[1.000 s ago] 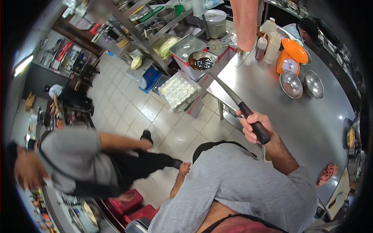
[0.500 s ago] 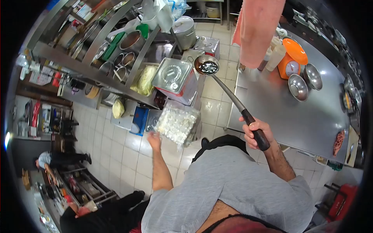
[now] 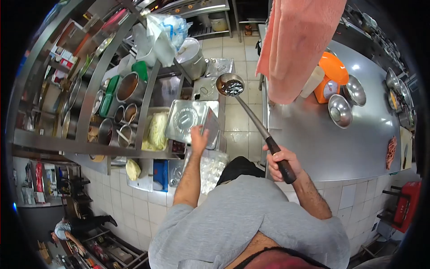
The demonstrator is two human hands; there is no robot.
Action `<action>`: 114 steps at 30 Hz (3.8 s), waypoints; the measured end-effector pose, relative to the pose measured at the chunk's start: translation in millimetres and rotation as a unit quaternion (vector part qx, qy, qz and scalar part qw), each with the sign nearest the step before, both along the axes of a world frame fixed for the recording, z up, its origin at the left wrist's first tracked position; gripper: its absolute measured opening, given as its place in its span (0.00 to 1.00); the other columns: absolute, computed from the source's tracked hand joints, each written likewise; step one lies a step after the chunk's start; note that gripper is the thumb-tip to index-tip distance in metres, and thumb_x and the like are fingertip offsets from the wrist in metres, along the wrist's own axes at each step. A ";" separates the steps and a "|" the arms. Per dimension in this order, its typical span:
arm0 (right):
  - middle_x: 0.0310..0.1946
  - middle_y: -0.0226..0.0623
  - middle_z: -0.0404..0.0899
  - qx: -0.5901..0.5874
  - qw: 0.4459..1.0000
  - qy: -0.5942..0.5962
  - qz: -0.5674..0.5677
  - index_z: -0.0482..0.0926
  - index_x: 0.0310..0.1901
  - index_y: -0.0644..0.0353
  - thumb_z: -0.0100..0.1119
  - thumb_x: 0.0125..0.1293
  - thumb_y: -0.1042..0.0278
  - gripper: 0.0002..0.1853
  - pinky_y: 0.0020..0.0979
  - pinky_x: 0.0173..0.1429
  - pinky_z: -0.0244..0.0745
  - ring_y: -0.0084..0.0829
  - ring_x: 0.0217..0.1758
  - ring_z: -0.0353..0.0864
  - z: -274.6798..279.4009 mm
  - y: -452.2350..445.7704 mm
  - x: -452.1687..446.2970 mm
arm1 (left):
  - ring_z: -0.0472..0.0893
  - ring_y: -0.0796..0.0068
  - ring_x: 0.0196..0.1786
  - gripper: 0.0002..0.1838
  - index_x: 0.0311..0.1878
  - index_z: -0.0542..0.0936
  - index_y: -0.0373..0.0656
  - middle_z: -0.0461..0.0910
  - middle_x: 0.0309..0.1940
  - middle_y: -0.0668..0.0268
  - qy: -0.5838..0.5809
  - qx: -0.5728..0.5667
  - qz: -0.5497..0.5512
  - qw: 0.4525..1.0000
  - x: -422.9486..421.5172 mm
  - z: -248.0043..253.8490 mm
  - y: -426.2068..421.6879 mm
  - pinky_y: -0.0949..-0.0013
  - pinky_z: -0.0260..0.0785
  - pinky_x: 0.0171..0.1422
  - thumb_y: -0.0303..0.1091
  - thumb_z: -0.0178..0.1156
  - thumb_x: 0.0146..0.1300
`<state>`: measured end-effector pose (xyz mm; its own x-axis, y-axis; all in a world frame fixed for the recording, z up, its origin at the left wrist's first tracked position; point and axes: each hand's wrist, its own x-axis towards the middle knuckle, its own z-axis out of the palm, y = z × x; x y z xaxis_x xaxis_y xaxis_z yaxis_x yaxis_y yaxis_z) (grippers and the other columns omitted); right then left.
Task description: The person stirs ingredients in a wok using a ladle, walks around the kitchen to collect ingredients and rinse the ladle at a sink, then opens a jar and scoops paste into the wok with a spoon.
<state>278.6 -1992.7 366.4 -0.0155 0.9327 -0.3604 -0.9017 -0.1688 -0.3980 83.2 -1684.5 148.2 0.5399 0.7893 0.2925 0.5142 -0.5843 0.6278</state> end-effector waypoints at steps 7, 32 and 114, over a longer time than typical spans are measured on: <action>0.18 0.36 0.67 0.009 0.999 0.009 -0.029 0.62 0.52 0.60 0.50 0.55 0.73 0.21 0.32 0.11 0.62 0.29 0.11 0.66 1.7 68.3 14.2 | 0.71 0.54 0.50 0.16 0.43 0.75 0.44 0.72 0.42 0.57 0.127 -0.019 -0.191 0.973 86.0 -18.1 3.4 0.56 0.64 0.54 0.35 0.63 0.50; 0.19 0.35 0.67 0.019 0.994 -0.019 -0.109 0.63 0.50 0.60 0.49 0.58 0.70 0.17 0.32 0.11 0.63 0.28 0.11 0.66 62.2 240.5 94.8 | 0.76 0.53 0.53 0.19 0.50 0.77 0.38 0.74 0.53 0.50 0.530 -0.160 -0.277 0.785 204.2 -88.9 130.1 0.56 0.70 0.56 0.35 0.53 0.56; 0.12 0.39 0.73 0.154 0.613 -0.746 0.207 0.73 0.18 0.69 0.55 0.35 0.80 0.04 0.33 0.15 0.66 0.31 0.13 0.75 32.7 1694.5 661.5 | 0.75 0.80 0.29 0.13 0.38 0.77 0.42 0.76 0.26 0.71 -0.267 -0.484 0.422 0.719 546.9 -112.0 951.8 0.75 0.66 0.29 0.43 0.61 0.58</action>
